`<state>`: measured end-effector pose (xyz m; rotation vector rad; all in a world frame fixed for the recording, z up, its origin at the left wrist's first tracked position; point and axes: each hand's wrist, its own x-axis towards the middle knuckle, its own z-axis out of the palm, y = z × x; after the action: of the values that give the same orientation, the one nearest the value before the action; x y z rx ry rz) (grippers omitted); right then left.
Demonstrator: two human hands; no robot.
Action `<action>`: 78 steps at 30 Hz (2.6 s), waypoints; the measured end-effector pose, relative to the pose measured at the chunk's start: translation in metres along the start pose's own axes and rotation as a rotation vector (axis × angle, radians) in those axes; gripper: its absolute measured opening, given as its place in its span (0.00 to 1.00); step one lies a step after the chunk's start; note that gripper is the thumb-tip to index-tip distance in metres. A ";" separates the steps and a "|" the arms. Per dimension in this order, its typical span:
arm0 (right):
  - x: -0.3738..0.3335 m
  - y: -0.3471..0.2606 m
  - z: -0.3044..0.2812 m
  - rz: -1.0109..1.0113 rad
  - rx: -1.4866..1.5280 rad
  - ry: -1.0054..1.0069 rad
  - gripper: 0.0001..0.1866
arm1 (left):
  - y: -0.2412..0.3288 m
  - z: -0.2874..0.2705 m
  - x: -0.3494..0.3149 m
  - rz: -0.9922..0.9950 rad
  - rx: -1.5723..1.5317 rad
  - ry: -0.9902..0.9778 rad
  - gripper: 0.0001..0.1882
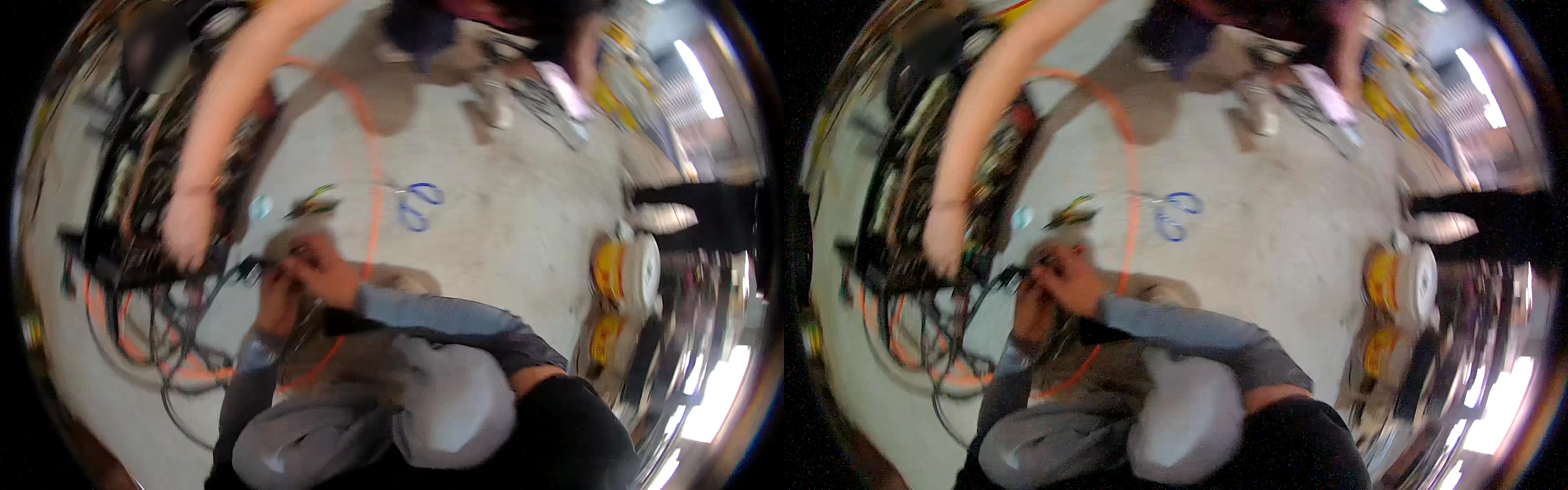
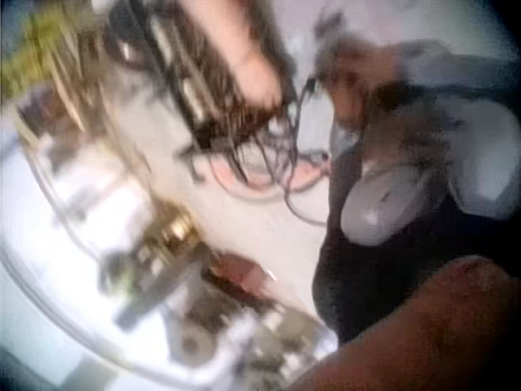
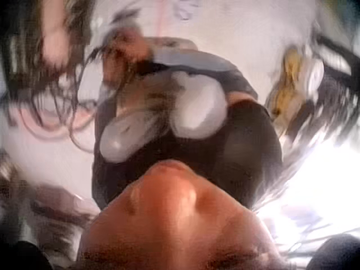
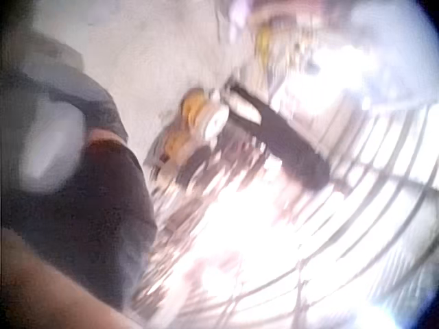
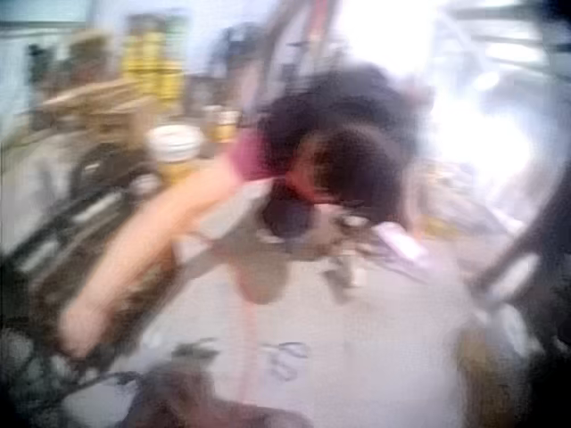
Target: The person sits on the floor and works on an open electronic device, stripping wires and wrapping connections with electrical tape. Another person assists by handing over tools and components.
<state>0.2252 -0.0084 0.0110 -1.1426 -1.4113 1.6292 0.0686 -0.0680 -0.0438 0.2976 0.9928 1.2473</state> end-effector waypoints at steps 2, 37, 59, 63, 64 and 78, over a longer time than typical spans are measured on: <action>0.007 0.012 -0.008 -0.044 -0.059 0.003 0.20 | 0.004 0.004 0.006 -0.044 0.029 -0.056 0.20; 0.014 0.020 -0.037 0.016 -0.285 -0.210 0.13 | 0.005 0.036 0.005 0.183 0.272 0.321 0.23; 0.016 0.017 -0.037 -0.411 -0.603 -0.226 0.16 | -0.001 0.041 0.001 0.174 0.135 0.496 0.29; 0.019 0.017 -0.038 -0.524 -0.687 -0.187 0.17 | 0.007 0.047 -0.002 0.127 0.111 0.499 0.30; 0.019 0.017 -0.038 -0.553 -0.695 -0.181 0.16 | 0.006 0.047 -0.002 0.120 0.122 0.513 0.30; 0.027 0.020 -0.042 -0.433 -0.651 -0.105 0.08 | 0.008 0.057 -0.017 -0.225 -0.109 0.321 0.23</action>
<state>0.2553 0.0287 -0.0144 -0.9868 -2.1711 0.9545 0.1074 -0.0625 0.0020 -0.1024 1.1916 1.1574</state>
